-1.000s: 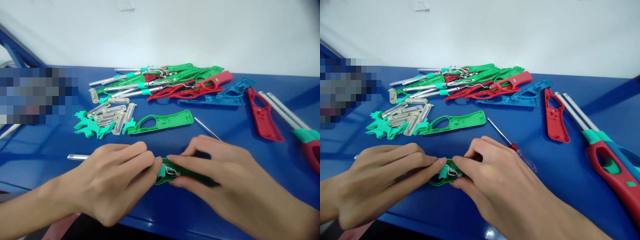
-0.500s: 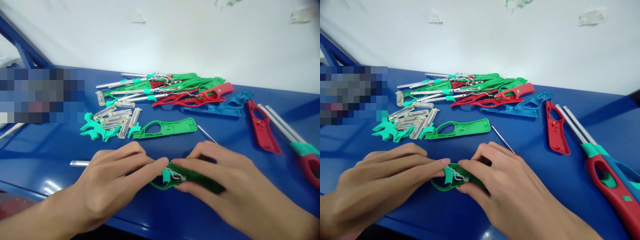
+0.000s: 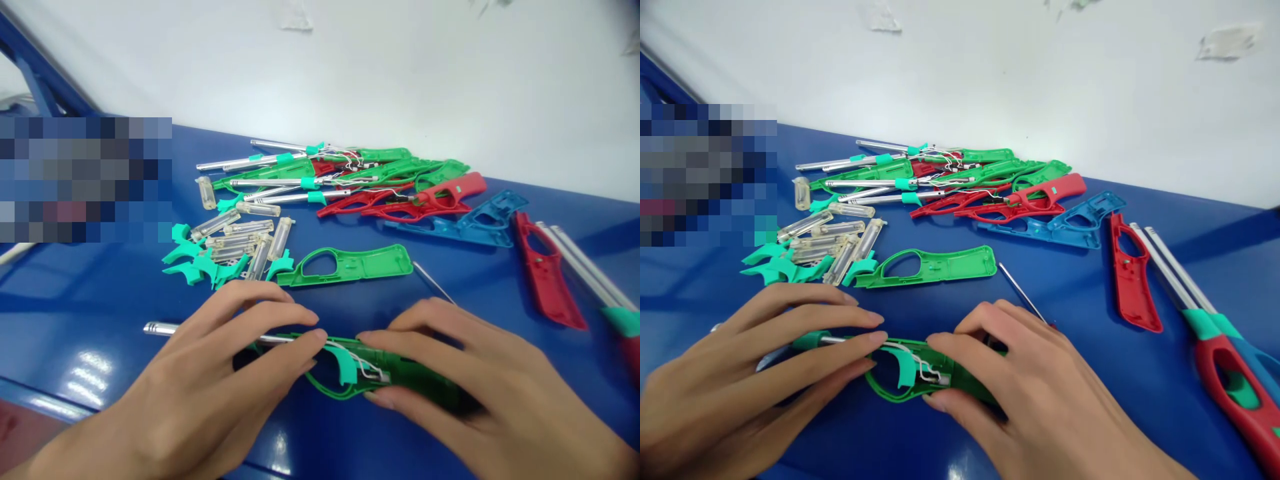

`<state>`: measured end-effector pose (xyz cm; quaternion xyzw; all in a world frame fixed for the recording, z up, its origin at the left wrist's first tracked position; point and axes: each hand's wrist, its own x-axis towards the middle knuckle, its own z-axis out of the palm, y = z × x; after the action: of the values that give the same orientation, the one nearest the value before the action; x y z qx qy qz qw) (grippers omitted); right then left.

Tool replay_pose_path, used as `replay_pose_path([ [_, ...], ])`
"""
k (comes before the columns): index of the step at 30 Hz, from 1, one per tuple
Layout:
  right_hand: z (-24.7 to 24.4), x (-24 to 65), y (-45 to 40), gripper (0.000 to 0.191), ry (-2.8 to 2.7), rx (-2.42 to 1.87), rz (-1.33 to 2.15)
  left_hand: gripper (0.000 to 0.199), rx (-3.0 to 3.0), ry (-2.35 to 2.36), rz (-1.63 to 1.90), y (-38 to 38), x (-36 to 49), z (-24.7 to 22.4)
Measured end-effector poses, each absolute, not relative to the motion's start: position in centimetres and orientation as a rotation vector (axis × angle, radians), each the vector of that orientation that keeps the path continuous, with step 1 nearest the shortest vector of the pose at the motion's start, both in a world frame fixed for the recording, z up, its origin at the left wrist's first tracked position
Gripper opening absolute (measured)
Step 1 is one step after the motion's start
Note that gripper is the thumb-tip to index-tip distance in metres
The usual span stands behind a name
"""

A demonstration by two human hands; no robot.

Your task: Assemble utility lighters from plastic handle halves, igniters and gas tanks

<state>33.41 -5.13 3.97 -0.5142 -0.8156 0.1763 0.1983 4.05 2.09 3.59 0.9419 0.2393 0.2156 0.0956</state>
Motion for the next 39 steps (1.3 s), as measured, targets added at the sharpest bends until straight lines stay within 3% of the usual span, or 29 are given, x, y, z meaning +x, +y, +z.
replay_pose_path([
  [8,4.6,34.9,-5.5,0.047,-2.304,-1.549,0.453,0.038,2.698,0.817,0.756,1.6,3.5,2.9],
  [15,5.4,34.4,-5.0,0.023,-1.946,-1.571,0.505,0.037,2.711,0.91,0.728,1.6,1.8,2.6],
  [21,4.7,35.3,-5.1,0.051,-2.224,-1.642,0.558,0.045,2.738,0.875,0.653,1.9,1.1,2.7],
  [27,4.9,35.0,-4.4,0.028,-2.44,-1.556,0.465,0.046,2.699,0.85,0.634,1.9,1.5,3.2],
  [39,4.8,35.3,-4.5,0.028,-2.381,-1.564,0.407,0.047,2.639,0.81,0.71,1.6,1.7,2.4],
])
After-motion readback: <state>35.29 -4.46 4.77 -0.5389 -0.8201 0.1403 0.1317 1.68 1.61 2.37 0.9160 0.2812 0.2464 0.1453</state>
